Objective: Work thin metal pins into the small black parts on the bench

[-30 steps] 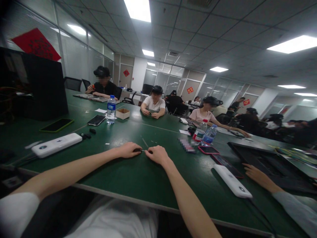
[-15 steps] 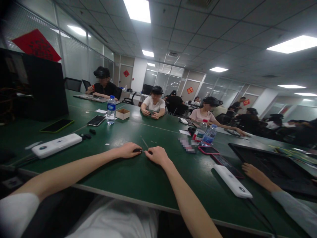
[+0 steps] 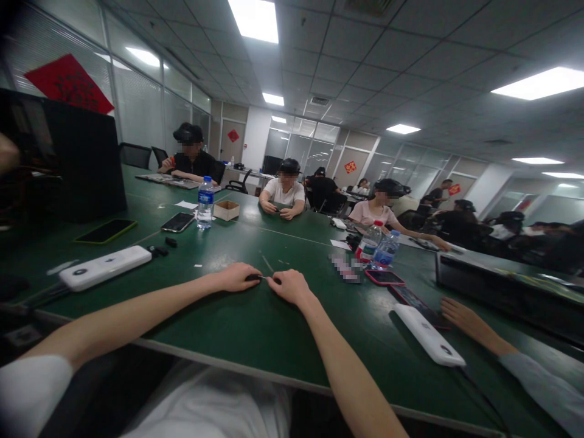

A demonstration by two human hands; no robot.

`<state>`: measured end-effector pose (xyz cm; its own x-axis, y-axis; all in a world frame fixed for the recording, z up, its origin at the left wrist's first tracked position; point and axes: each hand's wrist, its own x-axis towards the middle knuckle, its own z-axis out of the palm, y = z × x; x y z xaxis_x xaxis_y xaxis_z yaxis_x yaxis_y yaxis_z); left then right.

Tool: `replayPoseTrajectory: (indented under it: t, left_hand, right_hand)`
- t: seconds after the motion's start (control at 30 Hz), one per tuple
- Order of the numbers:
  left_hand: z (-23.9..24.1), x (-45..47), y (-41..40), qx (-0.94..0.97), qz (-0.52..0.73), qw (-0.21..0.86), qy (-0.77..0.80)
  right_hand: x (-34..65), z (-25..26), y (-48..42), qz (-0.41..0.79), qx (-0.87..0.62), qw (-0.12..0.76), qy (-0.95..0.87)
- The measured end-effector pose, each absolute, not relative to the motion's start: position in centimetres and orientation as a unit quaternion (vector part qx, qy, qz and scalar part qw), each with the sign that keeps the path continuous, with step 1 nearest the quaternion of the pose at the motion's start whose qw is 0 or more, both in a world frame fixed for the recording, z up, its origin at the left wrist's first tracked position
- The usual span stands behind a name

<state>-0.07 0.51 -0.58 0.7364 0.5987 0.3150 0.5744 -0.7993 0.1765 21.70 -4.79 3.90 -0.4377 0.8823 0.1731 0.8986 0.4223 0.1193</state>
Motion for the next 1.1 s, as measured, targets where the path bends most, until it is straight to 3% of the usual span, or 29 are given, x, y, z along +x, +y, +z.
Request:
replayPoseTrajectory:
  t: [0.77, 1.1]
  left_hand:
    - [-0.7, 0.1, 0.6, 0.929, 0.176, 0.030, 0.323]
    - [-0.5, 0.1, 0.4, 0.931, 0.179, 0.032, 0.315]
  right_hand:
    - [21.9, 4.0, -5.0, -0.103, -0.517, 0.061, -0.848]
    - [20.6, 3.9, -5.6, -0.097, -0.456, 0.119, -0.877]
